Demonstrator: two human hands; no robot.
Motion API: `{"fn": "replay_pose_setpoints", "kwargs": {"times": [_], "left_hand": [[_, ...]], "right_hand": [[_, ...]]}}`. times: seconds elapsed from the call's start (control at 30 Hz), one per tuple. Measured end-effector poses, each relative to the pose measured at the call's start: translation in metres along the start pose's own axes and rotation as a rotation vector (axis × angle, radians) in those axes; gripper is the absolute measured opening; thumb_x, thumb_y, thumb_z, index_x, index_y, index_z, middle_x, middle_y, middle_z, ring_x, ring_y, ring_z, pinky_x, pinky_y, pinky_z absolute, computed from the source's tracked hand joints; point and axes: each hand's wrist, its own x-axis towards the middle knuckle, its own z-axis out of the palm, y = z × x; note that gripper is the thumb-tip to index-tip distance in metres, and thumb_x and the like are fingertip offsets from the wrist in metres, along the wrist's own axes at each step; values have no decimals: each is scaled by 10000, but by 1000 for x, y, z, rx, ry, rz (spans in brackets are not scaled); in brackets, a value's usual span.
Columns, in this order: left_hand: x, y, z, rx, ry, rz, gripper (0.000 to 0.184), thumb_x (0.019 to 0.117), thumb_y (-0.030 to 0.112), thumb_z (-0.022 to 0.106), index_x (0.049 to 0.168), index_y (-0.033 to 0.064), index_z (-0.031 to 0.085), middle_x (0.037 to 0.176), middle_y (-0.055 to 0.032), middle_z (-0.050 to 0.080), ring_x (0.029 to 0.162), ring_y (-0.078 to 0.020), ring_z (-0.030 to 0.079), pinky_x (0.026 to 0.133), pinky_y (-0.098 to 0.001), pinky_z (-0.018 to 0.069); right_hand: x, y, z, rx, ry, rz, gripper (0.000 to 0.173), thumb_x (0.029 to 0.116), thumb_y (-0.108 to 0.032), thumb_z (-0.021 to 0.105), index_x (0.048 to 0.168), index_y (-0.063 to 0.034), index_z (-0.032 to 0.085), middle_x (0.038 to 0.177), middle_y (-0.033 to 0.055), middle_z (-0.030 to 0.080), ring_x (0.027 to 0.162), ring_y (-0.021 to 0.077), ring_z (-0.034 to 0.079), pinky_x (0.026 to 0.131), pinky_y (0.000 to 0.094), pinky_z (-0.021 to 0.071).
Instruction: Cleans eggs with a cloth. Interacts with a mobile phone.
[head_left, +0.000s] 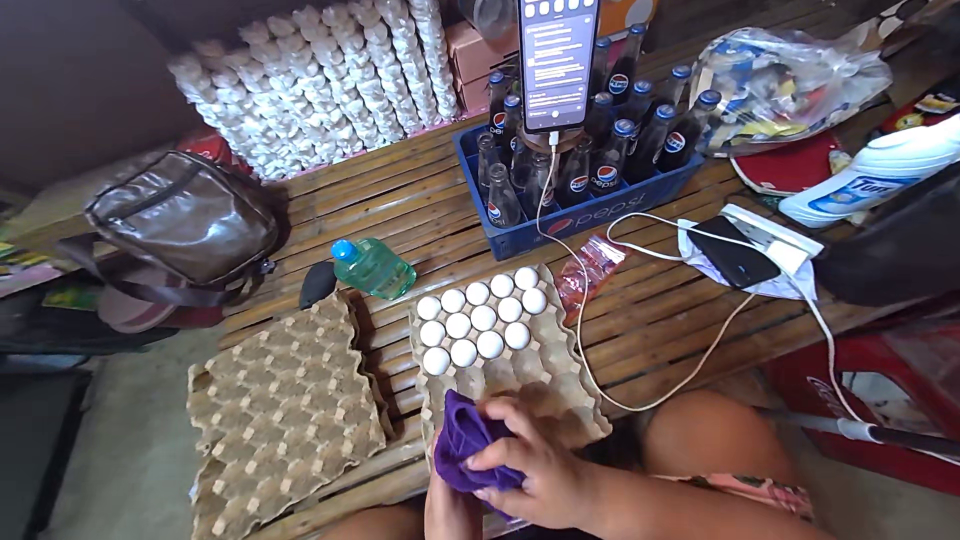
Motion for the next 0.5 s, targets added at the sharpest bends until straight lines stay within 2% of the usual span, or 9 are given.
{"fn": "replay_pose_setpoints", "kwargs": {"times": [0.07,0.13,0.2,0.27,0.33,0.37,0.43,0.5], "left_hand": [[-1,0,0,16,-12,-18,463,1077,500,339,1282,164,583,1139,49,719,1100,-73,660,987,-335,541],[-3,0,-1,71,-40,-46,485,1060,502,401,1356,126,478,1183,76,676,1110,-37,636,993,-300,531],[-3,-1,-2,77,-118,-41,559,1018,534,504,1369,104,439,1208,54,654,1115,-53,629,982,-310,533],[-3,-3,-2,78,-189,-6,448,1002,554,520,1266,191,511,1131,81,682,1035,-39,649,905,-274,552],[-2,-4,-2,65,-201,11,417,997,556,525,1239,216,531,1095,83,689,987,-37,658,860,-252,558],[-2,-3,-2,46,-172,-1,422,995,554,533,1240,211,531,1098,80,692,993,-42,661,871,-259,560],[-2,1,1,-10,-80,-45,448,1019,534,501,1282,171,520,1117,64,699,1023,-67,675,904,-298,571],[-3,8,7,-47,-11,-87,401,1091,445,295,1270,172,527,1081,68,728,1020,-64,692,915,-309,583]], "right_hand": [[0,1,-1,21,-3,16,235,943,-274,722,1150,-176,671,1371,166,552,1349,248,492,1128,397,436],[1,-1,-5,85,21,121,252,964,-282,694,1165,-131,672,1361,167,570,1324,216,512,1100,361,450],[5,-5,-8,177,64,254,284,984,-256,657,1182,-54,672,1327,174,599,1293,188,541,1078,341,470],[8,-5,-11,277,82,366,308,1007,-216,597,1203,16,650,1299,173,606,1268,165,547,1075,327,462],[9,-6,-11,313,78,400,321,1022,-202,560,1216,45,629,1278,171,604,1246,148,549,1072,310,456],[8,-6,-10,298,67,379,324,1024,-210,560,1216,42,625,1288,181,599,1263,163,542,1081,321,450],[3,-4,-6,216,49,283,321,1016,-252,597,1213,-2,636,1313,197,594,1297,211,532,1093,363,452],[-1,-2,-3,111,22,159,285,989,-274,650,1203,-87,648,1344,200,581,1321,254,520,1096,404,452]]}}
